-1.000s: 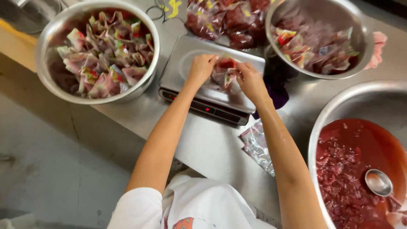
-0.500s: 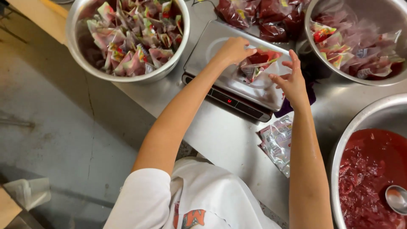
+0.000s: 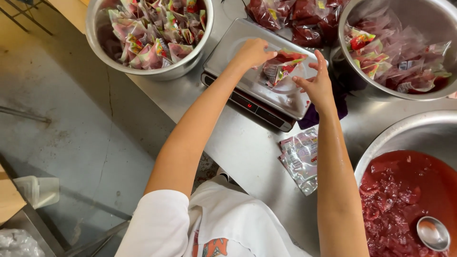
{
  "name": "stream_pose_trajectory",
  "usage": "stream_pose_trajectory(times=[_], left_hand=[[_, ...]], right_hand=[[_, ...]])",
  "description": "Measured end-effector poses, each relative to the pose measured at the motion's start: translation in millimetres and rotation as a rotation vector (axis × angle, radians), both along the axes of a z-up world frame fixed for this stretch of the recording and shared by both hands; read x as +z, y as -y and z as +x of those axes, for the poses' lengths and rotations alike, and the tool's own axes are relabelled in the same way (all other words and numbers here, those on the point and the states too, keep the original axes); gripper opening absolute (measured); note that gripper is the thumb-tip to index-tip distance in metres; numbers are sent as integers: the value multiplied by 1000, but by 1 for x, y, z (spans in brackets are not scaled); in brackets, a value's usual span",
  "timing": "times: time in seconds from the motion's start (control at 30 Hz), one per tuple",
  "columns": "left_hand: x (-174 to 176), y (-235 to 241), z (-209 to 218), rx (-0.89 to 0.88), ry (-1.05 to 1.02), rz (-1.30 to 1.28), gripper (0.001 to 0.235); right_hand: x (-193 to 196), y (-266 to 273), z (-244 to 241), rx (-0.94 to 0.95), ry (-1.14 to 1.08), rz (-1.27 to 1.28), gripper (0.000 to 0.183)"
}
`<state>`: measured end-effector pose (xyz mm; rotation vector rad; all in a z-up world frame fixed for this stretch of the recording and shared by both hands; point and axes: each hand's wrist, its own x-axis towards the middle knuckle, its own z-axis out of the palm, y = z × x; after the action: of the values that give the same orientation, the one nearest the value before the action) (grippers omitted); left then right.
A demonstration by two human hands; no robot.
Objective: Washing hands and then portioning raw meat into small plastic bags using a digital scale for weight accuracy.
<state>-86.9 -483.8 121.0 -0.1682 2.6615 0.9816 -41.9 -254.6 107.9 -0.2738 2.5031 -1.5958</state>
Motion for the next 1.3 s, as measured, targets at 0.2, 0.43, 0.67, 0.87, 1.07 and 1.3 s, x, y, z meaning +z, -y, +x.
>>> stream_pose_trajectory(times=[0.2,0.43,0.67,0.87,1.07,1.3], left_hand=[[-27,-1,-8,-61,-155,-52,69],[-57,-31,-37,-230,-349,-110,22],[32,-49,-58,-512,-303,206,24],[36,-139,-144,-740,-670,361,15],[-60,-327,-198,-1003,-525,14,39],[-156,-447,-253,-949,-418,-379,53]], right_hand=[[-55,5,-42,39,-361,121,98],[-75,50,-64,61,-271,324,76],[-22,-16,-93,48,-441,309,11],[117,-193,-91,113,-430,489,14],[105,-286,-122,109,-143,1001,21],[62,-308,-151,312,-7,1139,24]])
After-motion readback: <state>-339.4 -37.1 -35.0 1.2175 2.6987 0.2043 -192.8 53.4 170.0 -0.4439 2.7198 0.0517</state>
